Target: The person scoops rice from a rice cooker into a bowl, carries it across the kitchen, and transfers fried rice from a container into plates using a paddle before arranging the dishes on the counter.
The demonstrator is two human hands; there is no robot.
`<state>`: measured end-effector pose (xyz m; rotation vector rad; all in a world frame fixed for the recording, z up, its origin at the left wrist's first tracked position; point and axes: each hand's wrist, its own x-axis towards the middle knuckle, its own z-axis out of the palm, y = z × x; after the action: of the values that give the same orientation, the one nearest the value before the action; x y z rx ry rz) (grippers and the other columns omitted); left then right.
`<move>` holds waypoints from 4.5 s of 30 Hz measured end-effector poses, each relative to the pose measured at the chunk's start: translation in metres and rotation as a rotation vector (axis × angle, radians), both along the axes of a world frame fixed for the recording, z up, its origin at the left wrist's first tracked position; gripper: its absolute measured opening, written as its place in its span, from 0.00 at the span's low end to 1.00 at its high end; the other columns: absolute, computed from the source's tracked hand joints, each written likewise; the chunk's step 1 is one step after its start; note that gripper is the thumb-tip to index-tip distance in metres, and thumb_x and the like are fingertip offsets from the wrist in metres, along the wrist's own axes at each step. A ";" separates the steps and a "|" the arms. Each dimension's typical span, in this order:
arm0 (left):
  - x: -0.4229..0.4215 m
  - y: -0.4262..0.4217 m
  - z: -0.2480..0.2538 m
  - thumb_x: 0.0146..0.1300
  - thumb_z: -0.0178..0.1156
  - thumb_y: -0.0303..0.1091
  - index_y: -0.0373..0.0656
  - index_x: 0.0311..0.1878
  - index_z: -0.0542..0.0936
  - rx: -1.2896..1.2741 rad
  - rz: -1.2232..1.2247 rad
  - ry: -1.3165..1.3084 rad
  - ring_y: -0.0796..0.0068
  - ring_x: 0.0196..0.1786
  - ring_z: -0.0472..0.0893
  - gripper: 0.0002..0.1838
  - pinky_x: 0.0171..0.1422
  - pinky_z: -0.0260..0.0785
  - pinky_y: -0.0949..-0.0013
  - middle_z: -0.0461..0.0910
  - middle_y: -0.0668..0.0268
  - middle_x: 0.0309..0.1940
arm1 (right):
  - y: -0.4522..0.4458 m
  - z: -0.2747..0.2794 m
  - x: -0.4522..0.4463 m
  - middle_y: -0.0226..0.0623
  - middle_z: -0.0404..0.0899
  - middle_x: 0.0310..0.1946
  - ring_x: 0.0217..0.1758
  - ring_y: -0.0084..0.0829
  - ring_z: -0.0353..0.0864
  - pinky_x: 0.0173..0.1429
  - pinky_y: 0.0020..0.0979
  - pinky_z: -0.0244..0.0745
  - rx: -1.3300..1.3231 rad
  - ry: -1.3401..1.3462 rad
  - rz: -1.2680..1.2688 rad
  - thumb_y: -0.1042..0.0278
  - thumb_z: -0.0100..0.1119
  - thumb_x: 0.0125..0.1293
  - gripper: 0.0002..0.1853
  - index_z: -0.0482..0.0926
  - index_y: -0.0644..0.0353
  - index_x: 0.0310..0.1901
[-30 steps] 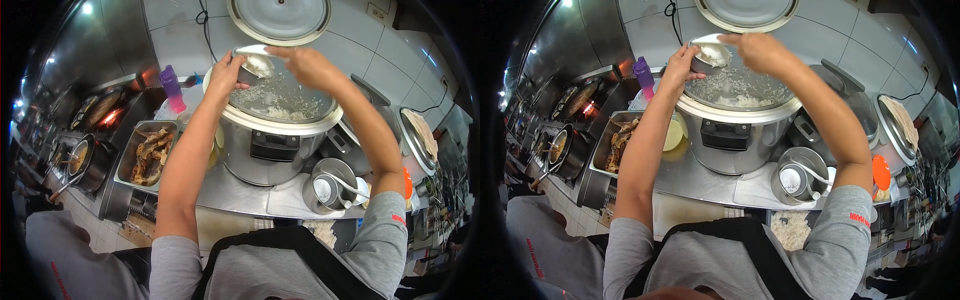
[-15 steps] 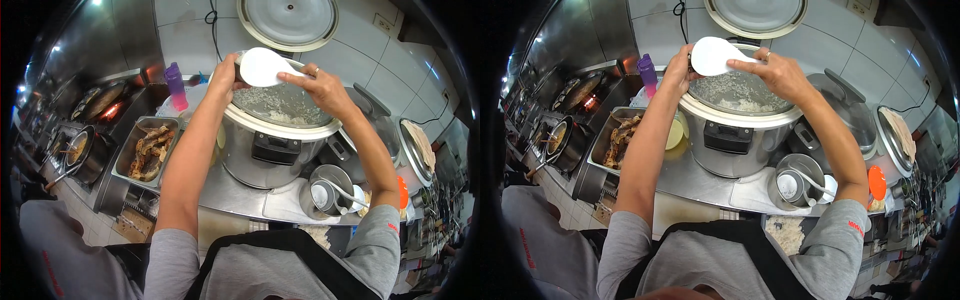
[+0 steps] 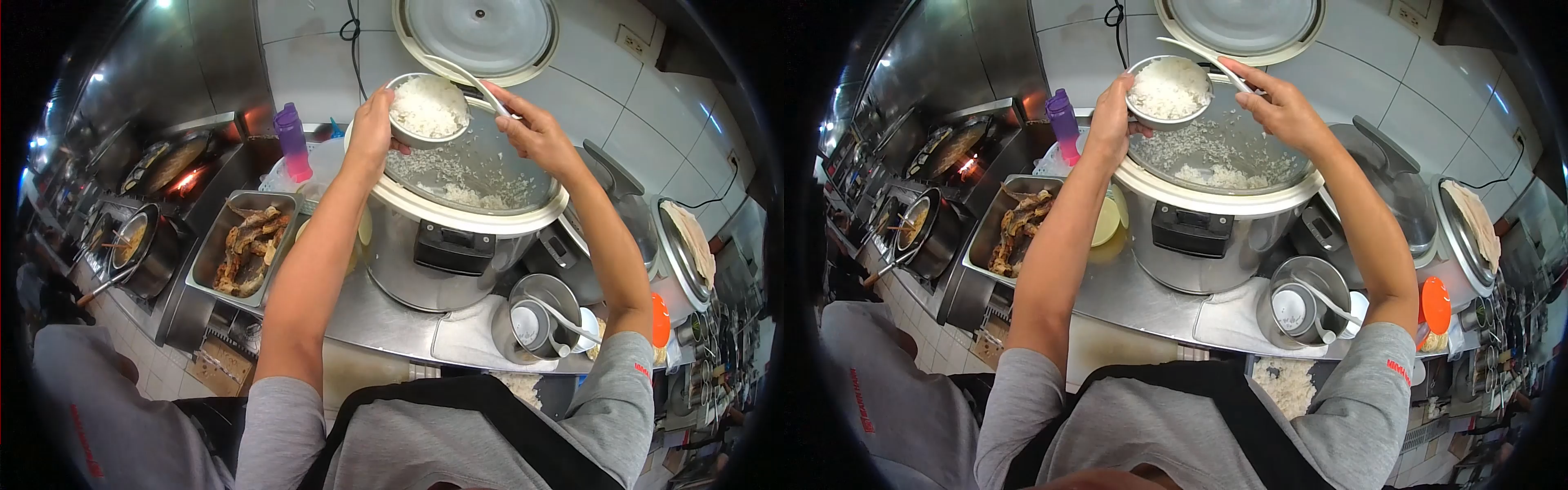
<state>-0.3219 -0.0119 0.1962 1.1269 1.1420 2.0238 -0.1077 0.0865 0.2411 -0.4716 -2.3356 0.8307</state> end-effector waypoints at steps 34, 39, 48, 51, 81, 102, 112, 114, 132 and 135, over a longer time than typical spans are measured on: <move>0.000 0.000 -0.001 0.68 0.43 0.45 0.38 0.57 0.70 -0.109 -0.051 -0.040 0.78 0.29 0.80 0.23 0.20 0.70 0.74 0.78 0.63 0.38 | 0.317 0.108 0.009 0.31 0.61 0.68 0.68 0.32 0.62 0.65 0.33 0.59 -0.160 0.560 -0.359 0.52 0.48 0.70 0.29 0.57 0.45 0.70; 0.001 -0.006 -0.007 0.69 0.42 0.46 0.38 0.52 0.71 0.256 0.114 -0.205 0.72 0.33 0.82 0.21 0.23 0.73 0.71 0.78 0.62 0.39 | 0.249 0.173 0.037 0.35 0.70 0.62 0.65 0.31 0.67 0.66 0.30 0.57 0.840 0.466 -0.231 0.51 0.45 0.71 0.26 0.66 0.56 0.65; -0.021 -0.172 -0.131 0.69 0.40 0.47 0.31 0.60 0.66 0.079 0.454 -0.241 0.58 0.53 0.79 0.28 0.54 0.75 0.58 0.74 0.51 0.55 | 0.035 0.037 0.078 0.38 0.70 0.61 0.58 0.36 0.74 0.61 0.31 0.69 0.986 0.189 -0.051 0.71 0.56 0.62 0.24 0.71 0.54 0.62; -0.007 -0.237 -0.218 0.68 0.43 0.49 0.31 0.54 0.70 -0.481 0.308 -0.190 0.65 0.38 0.83 0.27 0.33 0.79 0.66 0.79 0.53 0.43 | -0.027 -0.012 0.092 0.39 0.71 0.58 0.55 0.36 0.76 0.56 0.30 0.74 0.617 -0.030 -0.121 0.72 0.57 0.60 0.23 0.74 0.49 0.59; 0.045 -0.219 -0.322 0.64 0.52 0.24 0.33 0.65 0.64 -0.522 0.281 -0.028 0.70 0.44 0.77 0.25 0.44 0.73 0.69 0.75 0.61 0.40 | -0.209 -0.289 0.010 0.57 0.78 0.37 0.39 0.53 0.79 0.43 0.46 0.75 0.203 -0.172 -0.184 0.72 0.45 0.65 0.24 0.64 0.54 0.63; 0.033 -0.204 -0.294 0.58 0.56 0.32 0.36 0.50 0.77 -0.354 0.354 1.243 0.55 0.56 0.71 0.17 0.66 0.58 0.52 0.74 0.54 0.51 | -0.198 -0.279 -0.017 0.50 0.81 0.28 0.33 0.49 0.81 0.38 0.47 0.76 0.140 -0.801 -0.030 0.59 0.45 0.68 0.19 0.72 0.44 0.59; 0.004 -0.189 -0.309 0.61 0.53 0.26 0.33 0.61 0.70 -0.742 -0.049 -0.113 0.72 0.30 0.77 0.23 0.34 0.76 0.70 0.74 0.63 0.38 | -0.183 -0.273 -0.023 0.45 0.81 0.40 0.43 0.47 0.80 0.47 0.45 0.74 0.105 -0.825 0.016 0.63 0.41 0.69 0.19 0.72 0.44 0.60; 0.006 -0.190 -0.304 0.62 0.52 0.25 0.33 0.63 0.68 -0.763 -0.110 -0.209 0.77 0.26 0.76 0.24 0.30 0.76 0.74 0.73 0.66 0.34 | -0.198 -0.266 -0.024 0.44 0.82 0.38 0.42 0.46 0.81 0.45 0.44 0.75 0.122 -0.907 -0.014 0.64 0.40 0.69 0.20 0.71 0.45 0.61; 0.026 -0.199 -0.315 0.57 0.52 0.21 0.31 0.63 0.65 -0.661 -0.100 -0.342 0.74 0.23 0.78 0.27 0.28 0.77 0.73 0.75 0.64 0.29 | -0.220 -0.284 0.001 0.50 0.81 0.30 0.34 0.50 0.81 0.38 0.47 0.75 0.034 -0.824 -0.162 0.62 0.41 0.70 0.22 0.65 0.44 0.65; 0.034 -0.201 -0.315 0.57 0.51 0.21 0.31 0.64 0.63 -0.641 -0.061 -0.373 0.73 0.22 0.78 0.28 0.27 0.77 0.72 0.76 0.63 0.30 | -0.242 -0.306 0.008 0.50 0.81 0.33 0.37 0.50 0.81 0.41 0.47 0.75 -0.029 -0.726 -0.234 0.61 0.39 0.71 0.21 0.65 0.43 0.65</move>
<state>-0.2882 -0.2127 -0.1191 0.4366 1.3831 1.5479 -0.0996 -0.1556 -0.0651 -1.1953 -2.8257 0.6445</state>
